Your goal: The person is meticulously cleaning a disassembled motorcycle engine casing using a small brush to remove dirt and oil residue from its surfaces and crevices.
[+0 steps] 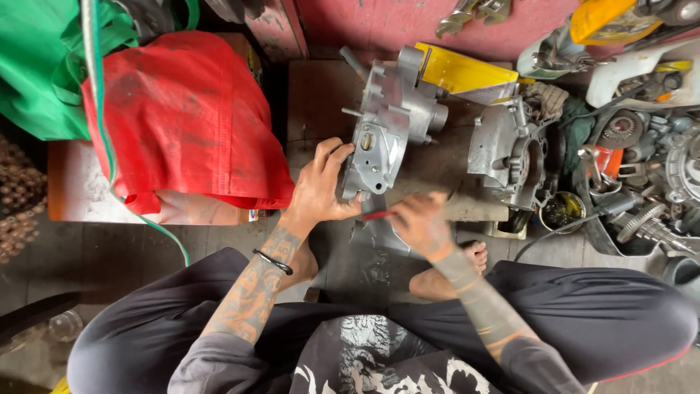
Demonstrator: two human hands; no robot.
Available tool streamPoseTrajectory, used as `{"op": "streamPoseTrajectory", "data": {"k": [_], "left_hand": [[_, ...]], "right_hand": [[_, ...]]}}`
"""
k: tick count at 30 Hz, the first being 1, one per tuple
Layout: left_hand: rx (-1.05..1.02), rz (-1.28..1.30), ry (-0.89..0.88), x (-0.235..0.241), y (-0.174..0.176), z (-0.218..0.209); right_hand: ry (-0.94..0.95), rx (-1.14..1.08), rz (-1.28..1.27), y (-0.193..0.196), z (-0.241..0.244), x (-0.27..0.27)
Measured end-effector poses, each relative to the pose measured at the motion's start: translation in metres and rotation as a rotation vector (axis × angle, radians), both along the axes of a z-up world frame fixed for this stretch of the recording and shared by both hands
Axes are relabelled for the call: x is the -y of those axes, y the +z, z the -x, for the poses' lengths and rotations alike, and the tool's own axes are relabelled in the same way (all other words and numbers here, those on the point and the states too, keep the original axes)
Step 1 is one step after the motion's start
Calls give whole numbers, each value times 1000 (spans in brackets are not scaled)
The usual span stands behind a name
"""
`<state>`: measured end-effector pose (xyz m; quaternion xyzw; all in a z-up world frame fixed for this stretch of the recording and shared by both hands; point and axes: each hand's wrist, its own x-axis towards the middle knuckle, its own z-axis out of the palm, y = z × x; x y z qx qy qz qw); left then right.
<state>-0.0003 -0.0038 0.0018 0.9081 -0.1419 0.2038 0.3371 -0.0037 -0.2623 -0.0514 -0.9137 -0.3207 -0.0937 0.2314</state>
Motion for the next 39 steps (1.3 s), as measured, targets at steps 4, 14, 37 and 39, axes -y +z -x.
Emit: {"op": "streamPoseTrajectory", "data": {"k": [4, 14, 37, 39], "left_hand": [[-1, 5, 0, -1, 0, 0], [-6, 14, -7, 0, -2, 1], [-5, 30, -22, -2, -4, 1], [-16, 44, -14, -1, -6, 3]], "right_hand": [[64, -90, -85, -13, -1, -1], [113, -29, -62, -11, 12, -18], [-28, -33, -95, -29, -8, -12], [-82, -94, -129, -36, -22, 7]]}}
